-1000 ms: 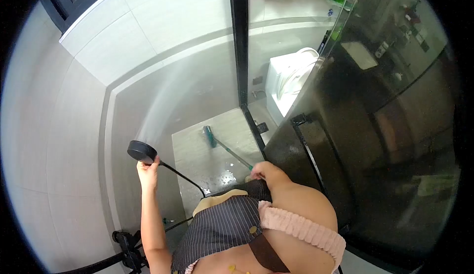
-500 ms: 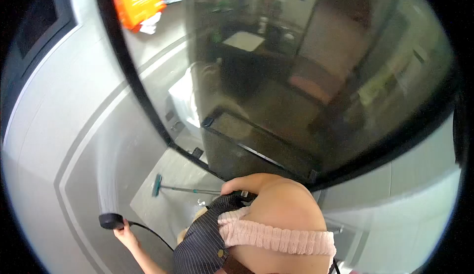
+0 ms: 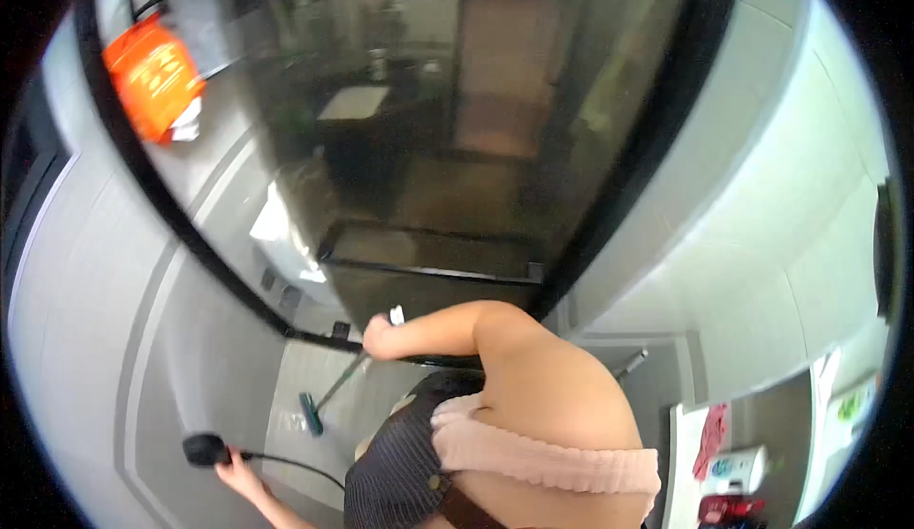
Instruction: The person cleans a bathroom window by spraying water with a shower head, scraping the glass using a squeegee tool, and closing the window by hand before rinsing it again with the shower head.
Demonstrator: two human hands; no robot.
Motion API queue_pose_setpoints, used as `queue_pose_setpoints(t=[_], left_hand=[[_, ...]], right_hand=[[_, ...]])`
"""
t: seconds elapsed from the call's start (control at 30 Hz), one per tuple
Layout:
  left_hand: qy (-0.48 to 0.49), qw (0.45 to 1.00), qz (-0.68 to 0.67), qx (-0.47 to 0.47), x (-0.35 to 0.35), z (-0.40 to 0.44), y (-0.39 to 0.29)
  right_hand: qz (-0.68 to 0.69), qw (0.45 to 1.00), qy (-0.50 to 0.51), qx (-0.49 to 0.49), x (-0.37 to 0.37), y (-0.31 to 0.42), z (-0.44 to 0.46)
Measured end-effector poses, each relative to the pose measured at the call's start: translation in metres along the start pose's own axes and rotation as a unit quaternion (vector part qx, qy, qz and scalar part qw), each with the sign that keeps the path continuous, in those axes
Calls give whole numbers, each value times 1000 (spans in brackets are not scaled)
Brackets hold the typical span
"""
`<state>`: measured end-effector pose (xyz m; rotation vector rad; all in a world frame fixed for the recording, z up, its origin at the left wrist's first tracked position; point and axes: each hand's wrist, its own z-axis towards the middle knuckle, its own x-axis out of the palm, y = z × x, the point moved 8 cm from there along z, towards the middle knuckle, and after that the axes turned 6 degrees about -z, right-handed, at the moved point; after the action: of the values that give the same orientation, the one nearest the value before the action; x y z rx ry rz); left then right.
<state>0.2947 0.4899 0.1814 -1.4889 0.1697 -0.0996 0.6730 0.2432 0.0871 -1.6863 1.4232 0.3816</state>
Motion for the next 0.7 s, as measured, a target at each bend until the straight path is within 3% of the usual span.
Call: queue_pose_setpoints(t=[0.07,0.1,0.17,0.23,0.3,0.47,0.57,0.63,0.7], left_hand=[[-7,999,-16,28,8,-11,-29],[-27,1000,13,0,-5,-8,-6],[-30,997,-61,46,-5,-23,-23],[-28,997,-49,54,-13,-33,-30],[-48,994,-85,54,-18,-48,-40],[-108,988,-93,50,-20,-88,-50],[-121,992,-6,25,-35,-104,-47],[-139,989,-24,38,-31,-105,-49],[-137,989,-28,39,-38,-116,-35]], right_hand=[[-21,1000,-14,12,-60,-14,-8],[-57,997,-48,-6,-83,-15,-11],[-163,979,-125,5,-118,-23,12],[-170,973,-152,-17,-149,-43,27],[-177,967,-184,25,-159,-72,55],[-32,996,-74,30,-123,-146,99],[-107,991,-83,21,-119,-141,88],[-108,991,-75,14,-124,-141,88],[-86,988,-128,-13,-150,-110,48]])
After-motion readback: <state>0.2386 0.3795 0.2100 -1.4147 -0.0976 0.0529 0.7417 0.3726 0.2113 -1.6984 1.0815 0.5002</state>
